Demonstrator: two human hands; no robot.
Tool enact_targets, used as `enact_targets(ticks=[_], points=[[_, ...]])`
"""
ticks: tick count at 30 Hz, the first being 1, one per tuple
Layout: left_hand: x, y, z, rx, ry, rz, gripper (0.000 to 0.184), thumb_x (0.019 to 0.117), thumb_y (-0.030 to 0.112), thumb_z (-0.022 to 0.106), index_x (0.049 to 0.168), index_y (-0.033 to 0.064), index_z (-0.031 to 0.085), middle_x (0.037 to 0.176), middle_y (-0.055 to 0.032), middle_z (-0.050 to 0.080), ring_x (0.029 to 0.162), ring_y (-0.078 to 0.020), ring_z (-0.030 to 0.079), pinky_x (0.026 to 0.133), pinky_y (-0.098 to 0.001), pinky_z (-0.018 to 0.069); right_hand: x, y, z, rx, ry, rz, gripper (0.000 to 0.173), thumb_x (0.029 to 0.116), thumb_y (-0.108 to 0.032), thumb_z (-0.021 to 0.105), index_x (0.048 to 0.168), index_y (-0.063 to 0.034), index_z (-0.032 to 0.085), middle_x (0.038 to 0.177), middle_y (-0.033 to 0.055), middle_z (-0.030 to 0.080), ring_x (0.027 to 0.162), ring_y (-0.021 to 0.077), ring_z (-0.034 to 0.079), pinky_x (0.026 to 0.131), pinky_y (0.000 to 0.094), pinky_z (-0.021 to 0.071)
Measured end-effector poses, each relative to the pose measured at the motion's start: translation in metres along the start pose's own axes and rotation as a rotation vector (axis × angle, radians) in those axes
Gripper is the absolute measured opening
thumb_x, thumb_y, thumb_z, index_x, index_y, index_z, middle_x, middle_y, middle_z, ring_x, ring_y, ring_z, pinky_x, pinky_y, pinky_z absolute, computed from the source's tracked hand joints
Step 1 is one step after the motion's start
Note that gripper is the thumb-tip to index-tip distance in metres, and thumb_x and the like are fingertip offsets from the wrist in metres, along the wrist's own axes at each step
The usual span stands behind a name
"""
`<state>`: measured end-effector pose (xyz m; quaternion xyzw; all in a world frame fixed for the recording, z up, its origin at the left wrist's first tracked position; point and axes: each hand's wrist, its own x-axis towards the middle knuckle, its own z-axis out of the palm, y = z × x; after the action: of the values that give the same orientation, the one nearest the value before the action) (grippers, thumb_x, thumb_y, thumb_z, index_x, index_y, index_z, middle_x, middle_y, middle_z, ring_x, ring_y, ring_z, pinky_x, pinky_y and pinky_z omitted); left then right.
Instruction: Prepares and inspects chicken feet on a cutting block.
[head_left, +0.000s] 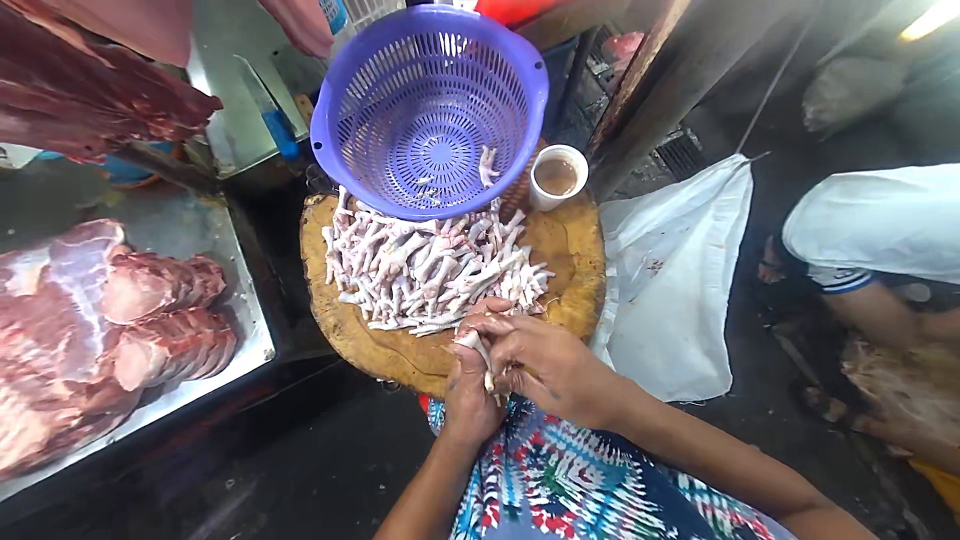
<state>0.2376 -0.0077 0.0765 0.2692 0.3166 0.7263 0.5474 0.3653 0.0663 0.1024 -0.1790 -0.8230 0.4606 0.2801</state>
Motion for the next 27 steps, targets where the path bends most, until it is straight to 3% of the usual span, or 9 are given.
enact_targets(ticks=[2,4,6,10,14,18,21,24,27], points=[[0.0,0.0,0.0,-0.058,0.033,-0.009,0.042,0.1007,0.058,0.047,0.108,0.0204,0.065,0.134,-0.0007,0.06,0.113,-0.0109,0.061,0.09,-0.026,0.0522,0.0,-0.002,0.003,-0.142,-0.009,-0.036,0.022,0.1069,-0.024,0.053,0.101,-0.0086,0.068,0.096,0.008,0.066,0.098,0.0211,0.065,0.089,0.0386,0.0548],[0.0,0.0,0.001,-0.108,0.093,-0.023,0.05,0.0993,0.062,0.045,0.115,0.0174,0.063,0.127,-0.004,0.064,0.102,-0.0117,0.066,0.079,-0.0246,0.0553,-0.005,-0.001,0.004,-0.259,-0.034,-0.057,0.02,0.1075,-0.021,0.05,0.101,-0.0118,0.067,0.096,0.0047,0.067,0.096,0.0201,0.065,0.087,0.0409,0.0535],[0.003,0.008,-0.002,-0.122,0.159,-0.035,0.059,0.0988,0.068,0.036,0.119,0.0188,0.063,0.123,-0.0023,0.065,0.108,-0.0157,0.065,0.09,-0.0324,0.0551,-0.015,0.001,0.006,-0.29,-0.084,-0.089,0.019,0.1067,-0.021,0.051,0.101,-0.0143,0.067,0.096,0.0022,0.068,0.095,0.0187,0.065,0.087,0.0427,0.0494],[0.015,0.025,-0.015,-0.176,0.194,0.062,0.057,0.0995,0.069,0.03,0.101,0.0238,0.065,0.118,0.0002,0.067,0.118,-0.0209,0.061,0.102,-0.0416,0.0496,-0.031,0.002,0.008,-0.169,-0.055,-0.034,0.024,0.1072,-0.035,0.053,0.102,-0.0146,0.064,0.1,0.0018,0.068,0.101,0.0168,0.065,0.09,0.0409,0.0518],[0.008,0.013,-0.003,-0.146,0.09,0.025,0.047,0.0976,0.064,0.049,0.104,0.0211,0.069,0.12,0.0,0.066,0.115,-0.0169,0.062,0.097,-0.0362,0.0528,-0.011,0.004,0.0,-0.121,-0.011,0.058,0.042,0.107,-0.045,0.049,0.118,-0.0077,0.064,0.111,0.0089,0.067,0.105,0.0192,0.066,0.092,0.0408,0.056],[0.003,0.004,-0.002,-0.072,0.065,-0.055,0.041,0.1042,0.052,0.046,0.102,0.0168,0.066,0.116,-0.0006,0.066,0.104,-0.0104,0.063,0.089,-0.0288,0.0533,0.001,0.003,0.006,-0.164,-0.143,0.125,0.051,0.1095,-0.049,0.038,0.104,-0.004,0.062,0.092,0.011,0.064,0.092,0.0235,0.066,0.083,0.0437,0.0546],[0.006,0.007,-0.01,-0.017,0.069,-0.043,0.044,0.1043,0.053,0.044,0.099,0.0164,0.068,0.112,-0.0013,0.068,0.112,-0.0142,0.062,0.101,-0.0341,0.0495,0.001,0.002,0.009,-0.044,-0.241,0.183,0.045,0.1113,-0.039,0.037,0.099,-0.0034,0.061,0.082,0.0094,0.06,0.079,0.0202,0.063,0.073,0.039,0.053],[0.007,0.006,-0.006,-0.14,0.137,-0.025,0.045,0.1063,0.049,0.041,0.091,0.0156,0.066,0.102,-0.0011,0.067,0.108,-0.0154,0.063,0.098,-0.0336,0.0504,-0.001,0.003,0.012,-0.002,-0.213,0.153,0.039,0.1113,-0.033,0.038,0.096,-0.0042,0.06,0.077,0.0077,0.058,0.075,0.0183,0.06,0.072,0.0364,0.0502],[0.013,0.015,-0.008,-0.177,0.238,-0.011,0.055,0.1067,0.056,0.029,0.094,0.0172,0.067,0.096,0.0017,0.066,0.102,-0.0146,0.064,0.097,-0.0344,0.0507,-0.014,0.007,0.016,0.008,-0.163,0.061,0.034,0.1086,-0.024,0.04,0.087,-0.0066,0.058,0.071,0.0057,0.055,0.07,0.0175,0.057,0.072,0.0373,0.0473]])
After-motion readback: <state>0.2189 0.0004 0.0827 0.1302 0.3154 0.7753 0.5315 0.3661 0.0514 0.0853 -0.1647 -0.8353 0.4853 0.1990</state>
